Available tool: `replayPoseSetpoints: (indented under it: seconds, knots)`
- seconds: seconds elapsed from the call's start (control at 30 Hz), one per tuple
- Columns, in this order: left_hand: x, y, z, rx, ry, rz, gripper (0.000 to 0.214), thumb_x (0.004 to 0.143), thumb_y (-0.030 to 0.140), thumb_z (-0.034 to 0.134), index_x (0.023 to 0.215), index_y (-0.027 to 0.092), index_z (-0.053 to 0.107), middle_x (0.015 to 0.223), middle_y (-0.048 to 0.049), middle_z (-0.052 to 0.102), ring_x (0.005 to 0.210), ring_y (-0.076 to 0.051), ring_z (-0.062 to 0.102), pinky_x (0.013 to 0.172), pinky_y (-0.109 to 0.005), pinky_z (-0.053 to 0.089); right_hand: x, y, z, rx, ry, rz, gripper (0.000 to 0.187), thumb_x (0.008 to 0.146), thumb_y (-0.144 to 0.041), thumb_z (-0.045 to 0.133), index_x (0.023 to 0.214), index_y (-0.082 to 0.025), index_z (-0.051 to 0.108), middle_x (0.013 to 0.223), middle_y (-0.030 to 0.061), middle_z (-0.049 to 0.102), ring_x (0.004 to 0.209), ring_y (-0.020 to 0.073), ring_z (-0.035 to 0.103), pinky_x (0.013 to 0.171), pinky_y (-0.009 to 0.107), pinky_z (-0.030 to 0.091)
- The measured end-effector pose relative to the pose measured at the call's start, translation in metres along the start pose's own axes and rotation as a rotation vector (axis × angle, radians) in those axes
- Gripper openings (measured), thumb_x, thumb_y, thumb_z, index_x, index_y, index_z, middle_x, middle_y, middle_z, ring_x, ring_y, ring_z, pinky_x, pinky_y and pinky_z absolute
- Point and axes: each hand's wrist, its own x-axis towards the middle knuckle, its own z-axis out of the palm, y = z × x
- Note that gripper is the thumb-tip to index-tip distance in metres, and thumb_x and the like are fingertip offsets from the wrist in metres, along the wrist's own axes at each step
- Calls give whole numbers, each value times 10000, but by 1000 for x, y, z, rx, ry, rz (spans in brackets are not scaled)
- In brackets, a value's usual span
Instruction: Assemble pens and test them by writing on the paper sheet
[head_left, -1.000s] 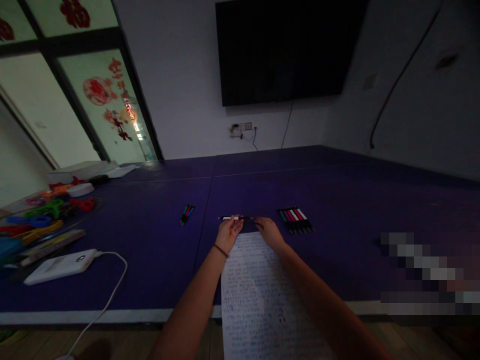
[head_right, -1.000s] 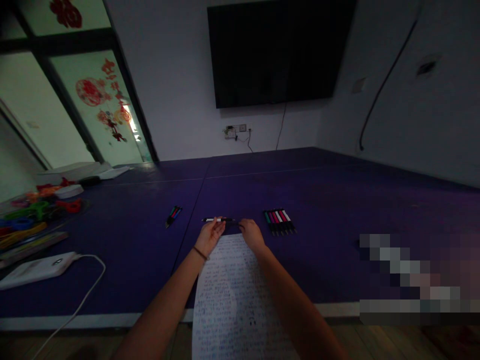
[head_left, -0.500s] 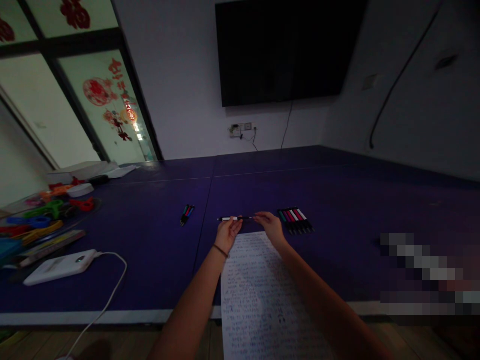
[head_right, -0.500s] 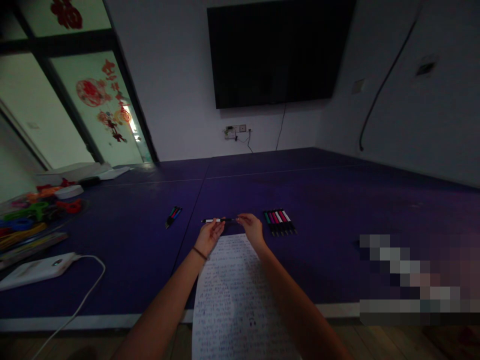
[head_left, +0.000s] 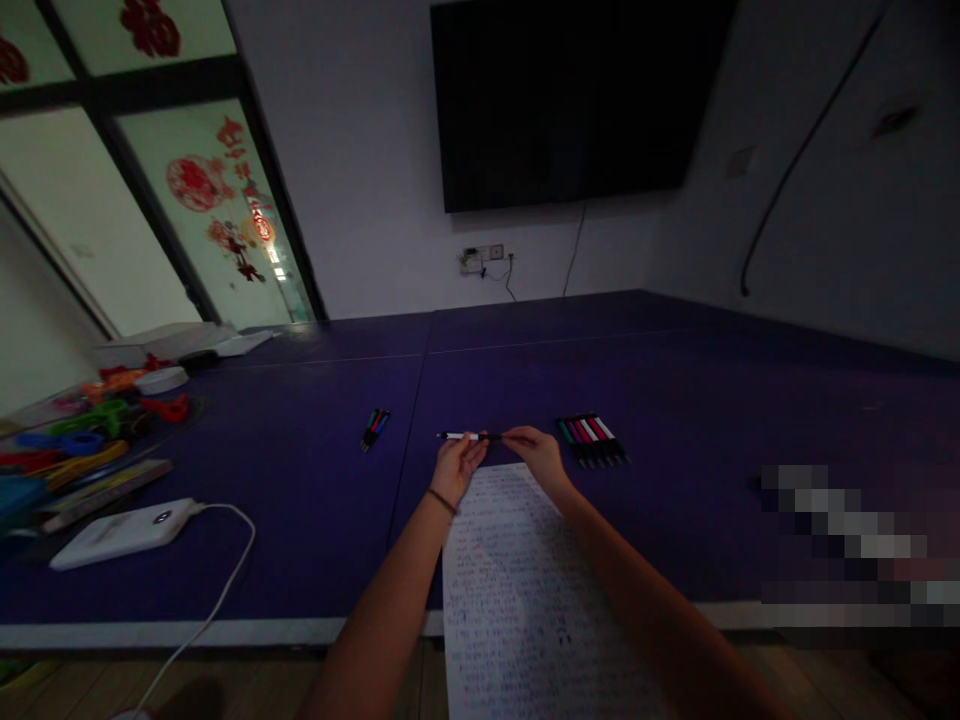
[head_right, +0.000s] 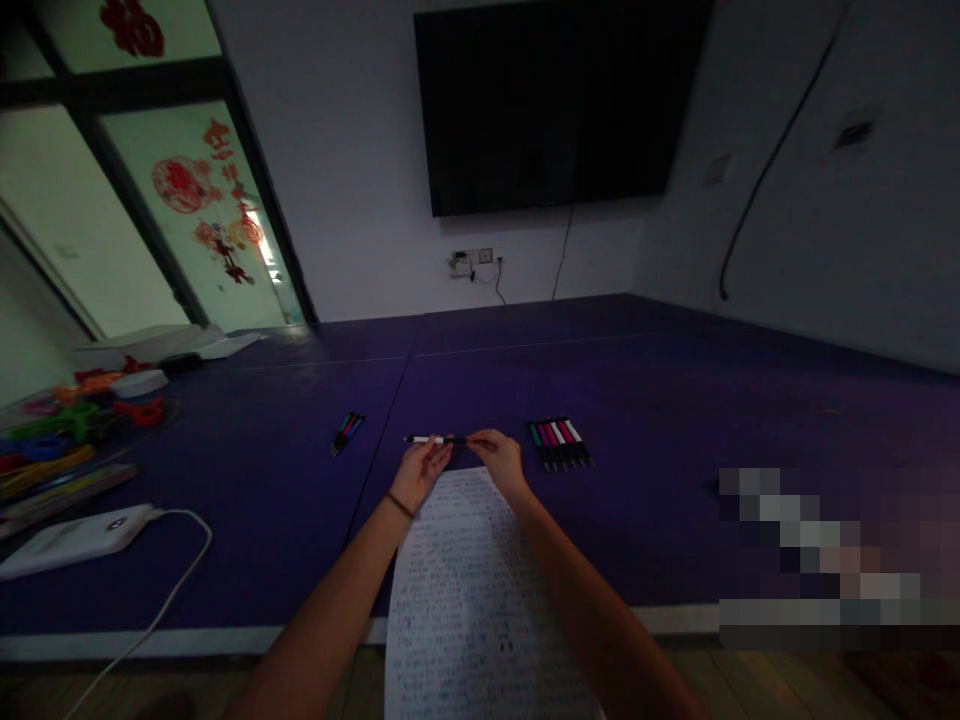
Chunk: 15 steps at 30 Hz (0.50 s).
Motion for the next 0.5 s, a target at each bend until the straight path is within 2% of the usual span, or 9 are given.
replayPoseSetpoints:
  seconds: [0.13, 0.3, 0.4, 0.5]
  knots:
    - [1, -1, -1, 1, -9, 14, 88, 674, 172, 615, 700, 123, 547, 757, -65, 640, 689, -132, 614, 665, -235, 480, -2, -1, 1, 65, -14, 95, 251, 549, -390, 621, 664, -167, 612, 613, 27, 632, 579, 153, 587, 580, 286, 479]
    - [4, -2, -2, 2, 23, 33, 89, 667, 159, 621, 685, 127, 540, 708, -37, 624, 634, -101, 601, 626, -207, 473, -4, -2, 3, 116, -58, 147, 324, 594, -459, 574, 704, -155, 578, 491, 2, 586, 436, 126, 543, 452, 256, 450]
    - [4, -1, -1, -14, 29, 47, 93, 668, 163, 622, 671, 129, 536, 688, -25, 614, 625, -92, 596, 639, -208, 471, -4, -1, 4, 133, -96, 143, 339, 570, -458, 602, 727, -160, 563, 513, 2, 596, 476, 135, 568, 472, 255, 457]
    - [3, 0, 0, -18, 30, 46, 78, 672, 152, 616, 664, 125, 544, 686, -27, 616, 611, -86, 591, 636, -205, 468, -4, 1, 5, 114, -96, 130, 338, 539, -473, 623, 672, -172, 544, 521, 2, 600, 501, 143, 580, 494, 260, 464]
